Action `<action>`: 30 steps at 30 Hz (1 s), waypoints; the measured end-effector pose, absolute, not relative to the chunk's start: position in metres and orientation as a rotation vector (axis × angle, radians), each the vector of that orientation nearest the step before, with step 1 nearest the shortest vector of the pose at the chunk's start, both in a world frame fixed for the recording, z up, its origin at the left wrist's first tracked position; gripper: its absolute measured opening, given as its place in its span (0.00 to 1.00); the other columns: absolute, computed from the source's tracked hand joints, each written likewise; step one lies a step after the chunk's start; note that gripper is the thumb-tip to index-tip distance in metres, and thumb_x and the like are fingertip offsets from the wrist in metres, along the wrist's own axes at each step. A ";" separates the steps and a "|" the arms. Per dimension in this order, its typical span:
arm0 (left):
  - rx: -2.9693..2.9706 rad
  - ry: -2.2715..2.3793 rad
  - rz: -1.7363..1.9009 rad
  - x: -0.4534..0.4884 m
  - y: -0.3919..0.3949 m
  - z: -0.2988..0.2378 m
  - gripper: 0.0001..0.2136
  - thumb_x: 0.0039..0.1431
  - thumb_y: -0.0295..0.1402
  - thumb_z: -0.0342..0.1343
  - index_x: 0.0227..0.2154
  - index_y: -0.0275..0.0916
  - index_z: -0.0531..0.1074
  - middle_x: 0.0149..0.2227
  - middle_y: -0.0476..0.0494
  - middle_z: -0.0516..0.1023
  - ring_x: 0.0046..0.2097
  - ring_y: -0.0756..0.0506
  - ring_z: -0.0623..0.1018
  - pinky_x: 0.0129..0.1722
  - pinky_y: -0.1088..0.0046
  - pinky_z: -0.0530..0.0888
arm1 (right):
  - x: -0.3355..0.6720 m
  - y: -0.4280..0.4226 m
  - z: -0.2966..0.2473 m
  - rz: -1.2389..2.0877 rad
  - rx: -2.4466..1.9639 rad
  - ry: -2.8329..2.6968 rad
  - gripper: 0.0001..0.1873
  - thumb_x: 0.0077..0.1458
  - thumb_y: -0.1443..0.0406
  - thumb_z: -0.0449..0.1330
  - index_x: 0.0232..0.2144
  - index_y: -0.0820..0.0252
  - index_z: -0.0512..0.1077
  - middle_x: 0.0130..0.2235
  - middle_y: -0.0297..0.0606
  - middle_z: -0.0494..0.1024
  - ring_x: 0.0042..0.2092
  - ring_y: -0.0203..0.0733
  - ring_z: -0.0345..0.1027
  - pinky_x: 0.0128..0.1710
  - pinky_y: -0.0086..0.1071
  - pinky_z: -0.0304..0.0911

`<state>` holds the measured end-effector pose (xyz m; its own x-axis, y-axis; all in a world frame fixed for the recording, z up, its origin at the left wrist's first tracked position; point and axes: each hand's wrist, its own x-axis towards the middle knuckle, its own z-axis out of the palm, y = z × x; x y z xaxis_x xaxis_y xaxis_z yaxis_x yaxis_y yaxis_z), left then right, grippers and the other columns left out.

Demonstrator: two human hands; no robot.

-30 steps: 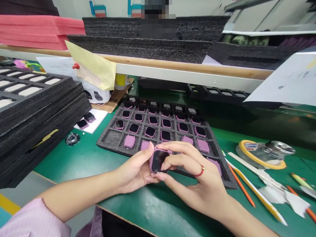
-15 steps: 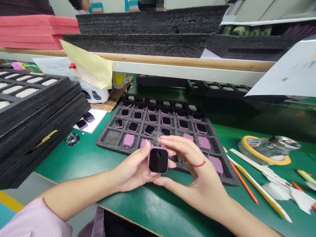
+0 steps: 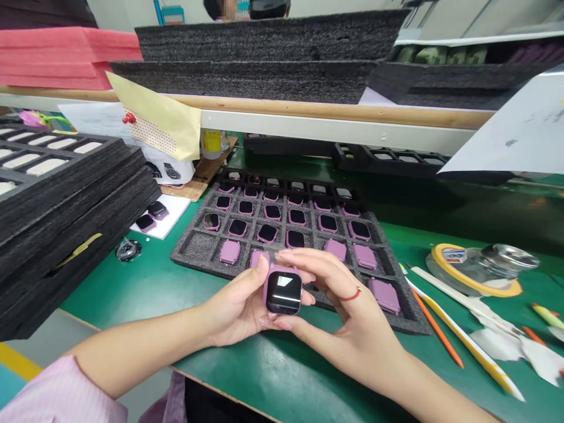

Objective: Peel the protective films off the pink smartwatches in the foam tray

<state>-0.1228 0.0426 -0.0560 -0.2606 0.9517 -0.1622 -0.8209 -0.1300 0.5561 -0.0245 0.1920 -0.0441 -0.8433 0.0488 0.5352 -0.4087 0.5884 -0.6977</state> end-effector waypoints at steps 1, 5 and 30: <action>0.270 0.649 1.718 -0.123 0.042 -0.056 0.24 0.54 0.53 0.65 0.41 0.35 0.80 0.33 0.41 0.80 0.23 0.56 0.66 0.24 0.79 0.61 | -0.024 0.193 -0.043 1.242 0.270 -2.290 0.32 0.56 0.63 0.69 0.60 0.48 0.64 0.58 0.44 0.73 0.61 0.50 0.69 0.58 0.45 0.72; 0.276 0.653 1.723 -0.122 0.043 -0.056 0.25 0.52 0.53 0.66 0.41 0.34 0.81 0.32 0.40 0.79 0.21 0.57 0.64 0.21 0.80 0.57 | -0.020 0.199 -0.033 1.336 0.110 -2.039 0.23 0.60 0.70 0.63 0.56 0.47 0.69 0.54 0.39 0.78 0.55 0.46 0.75 0.56 0.44 0.75; 0.367 0.929 1.722 -0.118 0.045 -0.061 0.28 0.52 0.60 0.61 0.33 0.35 0.74 0.27 0.49 0.70 0.22 0.55 0.60 0.19 0.77 0.52 | -0.022 0.185 -0.037 0.938 0.340 -2.361 0.24 0.54 0.65 0.69 0.52 0.57 0.69 0.36 0.36 0.76 0.36 0.39 0.69 0.35 0.34 0.70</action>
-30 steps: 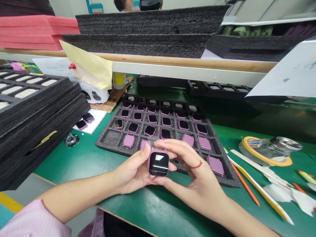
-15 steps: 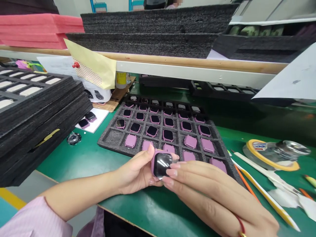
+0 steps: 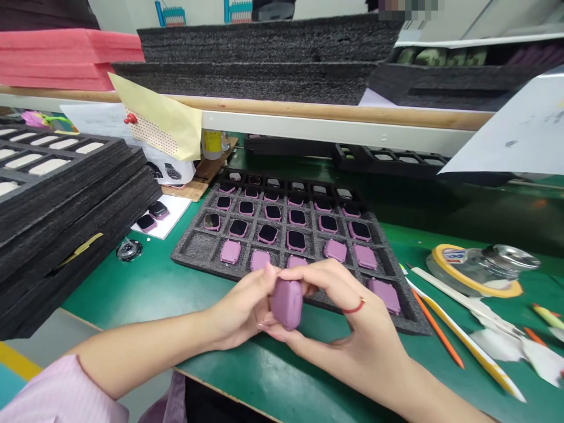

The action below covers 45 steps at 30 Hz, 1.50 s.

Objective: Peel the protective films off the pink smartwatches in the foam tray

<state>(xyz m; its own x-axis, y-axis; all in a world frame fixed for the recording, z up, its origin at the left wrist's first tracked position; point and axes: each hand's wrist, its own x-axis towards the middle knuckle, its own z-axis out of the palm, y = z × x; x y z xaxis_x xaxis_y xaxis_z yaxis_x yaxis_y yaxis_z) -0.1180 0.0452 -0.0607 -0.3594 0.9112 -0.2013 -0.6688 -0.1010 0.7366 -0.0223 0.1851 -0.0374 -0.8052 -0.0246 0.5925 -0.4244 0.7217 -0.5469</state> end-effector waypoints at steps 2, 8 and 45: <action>0.314 0.867 1.670 -0.120 0.044 -0.059 0.31 0.54 0.63 0.56 0.32 0.33 0.75 0.30 0.45 0.74 0.21 0.55 0.61 0.18 0.76 0.52 | -0.022 0.187 -0.036 0.939 0.349 -2.351 0.24 0.55 0.64 0.69 0.52 0.57 0.69 0.38 0.37 0.77 0.38 0.40 0.71 0.39 0.36 0.70; 0.294 0.837 1.665 -0.121 0.043 -0.052 0.26 0.52 0.58 0.62 0.31 0.34 0.74 0.28 0.48 0.75 0.18 0.58 0.61 0.17 0.79 0.51 | -0.024 0.191 -0.035 0.901 0.396 -2.344 0.22 0.58 0.63 0.67 0.53 0.57 0.68 0.42 0.41 0.79 0.44 0.44 0.73 0.44 0.39 0.69; 0.751 1.308 0.832 -0.107 0.046 -0.086 0.02 0.60 0.28 0.60 0.32 0.36 0.75 0.34 0.51 0.77 0.24 0.57 0.71 0.24 0.82 0.70 | -0.231 0.154 -0.035 0.180 0.293 -3.070 0.23 0.48 0.57 0.70 0.46 0.62 0.78 0.69 0.48 0.59 0.72 0.58 0.41 0.70 0.54 0.37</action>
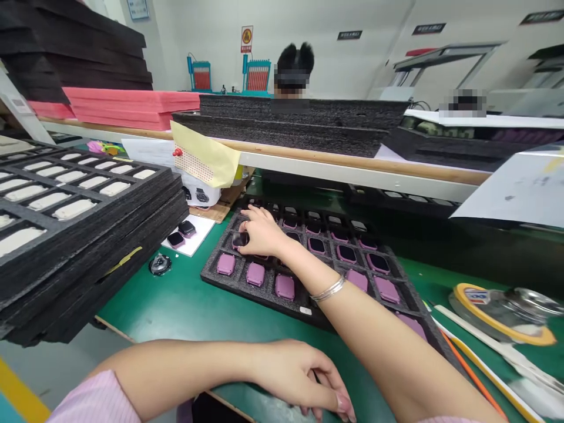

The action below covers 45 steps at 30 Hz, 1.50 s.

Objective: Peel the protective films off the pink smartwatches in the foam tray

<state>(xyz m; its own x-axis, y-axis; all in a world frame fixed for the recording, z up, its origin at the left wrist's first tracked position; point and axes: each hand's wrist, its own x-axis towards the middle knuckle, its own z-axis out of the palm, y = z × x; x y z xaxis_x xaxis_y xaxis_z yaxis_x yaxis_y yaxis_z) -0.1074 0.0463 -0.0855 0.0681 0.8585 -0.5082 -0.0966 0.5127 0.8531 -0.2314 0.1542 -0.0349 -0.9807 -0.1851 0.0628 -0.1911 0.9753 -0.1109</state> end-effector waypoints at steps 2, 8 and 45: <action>0.773 1.325 0.827 -0.107 0.046 -0.083 0.02 0.60 0.28 0.60 0.33 0.36 0.77 0.33 0.52 0.77 0.25 0.57 0.72 0.26 0.82 0.71 | -0.222 0.163 -0.028 0.143 0.247 -3.046 0.25 0.47 0.57 0.70 0.46 0.64 0.79 0.70 0.52 0.56 0.73 0.60 0.38 0.71 0.52 0.34; 0.887 1.376 0.765 -0.106 0.045 -0.078 0.05 0.59 0.30 0.61 0.36 0.37 0.79 0.25 0.55 0.74 0.25 0.55 0.72 0.27 0.82 0.69 | -0.204 0.185 -0.027 0.018 0.181 -3.159 0.23 0.41 0.55 0.71 0.36 0.67 0.82 0.68 0.59 0.60 0.71 0.71 0.42 0.69 0.60 0.41; 0.810 1.294 0.973 -0.110 0.041 -0.089 0.09 0.58 0.38 0.61 0.33 0.37 0.76 0.36 0.45 0.80 0.26 0.53 0.74 0.25 0.77 0.71 | -0.128 0.271 -0.037 0.207 0.064 -3.136 0.21 0.37 0.67 0.70 0.38 0.63 0.81 0.59 0.50 0.75 0.60 0.60 0.69 0.61 0.46 0.65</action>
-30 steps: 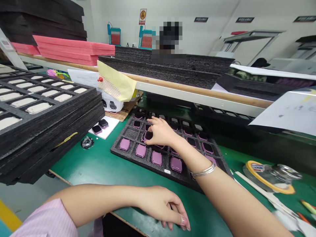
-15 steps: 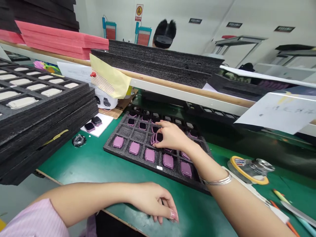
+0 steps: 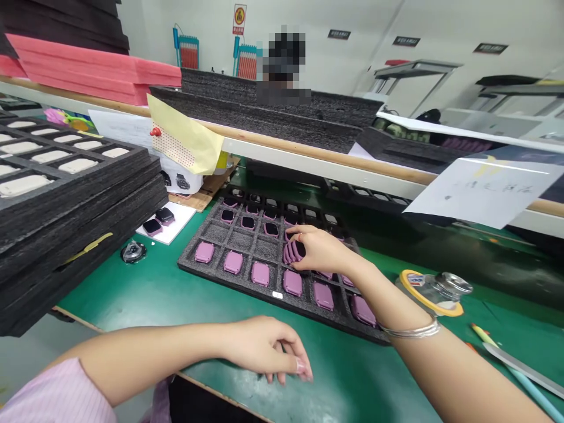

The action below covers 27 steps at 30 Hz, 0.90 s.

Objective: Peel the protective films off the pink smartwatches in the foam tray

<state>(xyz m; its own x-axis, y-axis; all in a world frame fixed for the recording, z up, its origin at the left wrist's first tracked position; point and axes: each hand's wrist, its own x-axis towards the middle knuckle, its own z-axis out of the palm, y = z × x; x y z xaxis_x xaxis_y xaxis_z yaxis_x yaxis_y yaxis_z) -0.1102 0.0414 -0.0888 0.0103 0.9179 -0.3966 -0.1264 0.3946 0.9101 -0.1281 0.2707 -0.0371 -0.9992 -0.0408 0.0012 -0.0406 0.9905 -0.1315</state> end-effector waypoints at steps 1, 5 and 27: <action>0.792 1.292 1.043 -0.111 0.042 -0.087 0.11 0.58 0.40 0.62 0.32 0.36 0.75 0.37 0.43 0.81 0.26 0.53 0.74 0.24 0.77 0.71 | -0.124 0.270 -0.035 -0.249 -0.068 3.175 0.20 0.37 0.67 0.70 0.38 0.62 0.81 0.58 0.49 0.76 0.60 0.59 0.69 0.61 0.47 0.65; 0.571 1.206 1.414 -0.118 0.046 -0.077 0.22 0.55 0.52 0.62 0.35 0.34 0.72 0.34 0.41 0.81 0.25 0.52 0.74 0.26 0.74 0.71 | -0.095 0.257 -0.026 -0.463 -0.060 3.386 0.22 0.45 0.61 0.70 0.44 0.60 0.77 0.56 0.47 0.77 0.63 0.56 0.66 0.64 0.51 0.62; 0.424 0.932 1.740 -0.117 0.042 -0.056 0.31 0.51 0.60 0.63 0.44 0.35 0.75 0.39 0.39 0.81 0.42 0.43 0.81 0.48 0.61 0.75 | -0.033 0.193 -0.046 -1.780 -0.455 3.235 0.48 0.50 0.69 0.70 0.68 0.44 0.53 0.55 0.37 0.77 0.57 0.45 0.74 0.61 0.43 0.69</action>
<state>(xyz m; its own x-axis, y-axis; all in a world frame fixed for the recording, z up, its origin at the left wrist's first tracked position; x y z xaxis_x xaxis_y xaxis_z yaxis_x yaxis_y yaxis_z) -0.1168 0.0421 -0.0557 -0.3701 0.9157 -0.1567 -0.6375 -0.1277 0.7598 -0.0334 0.1933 -0.0462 -0.8098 0.0659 0.5830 -0.4571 0.5520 -0.6974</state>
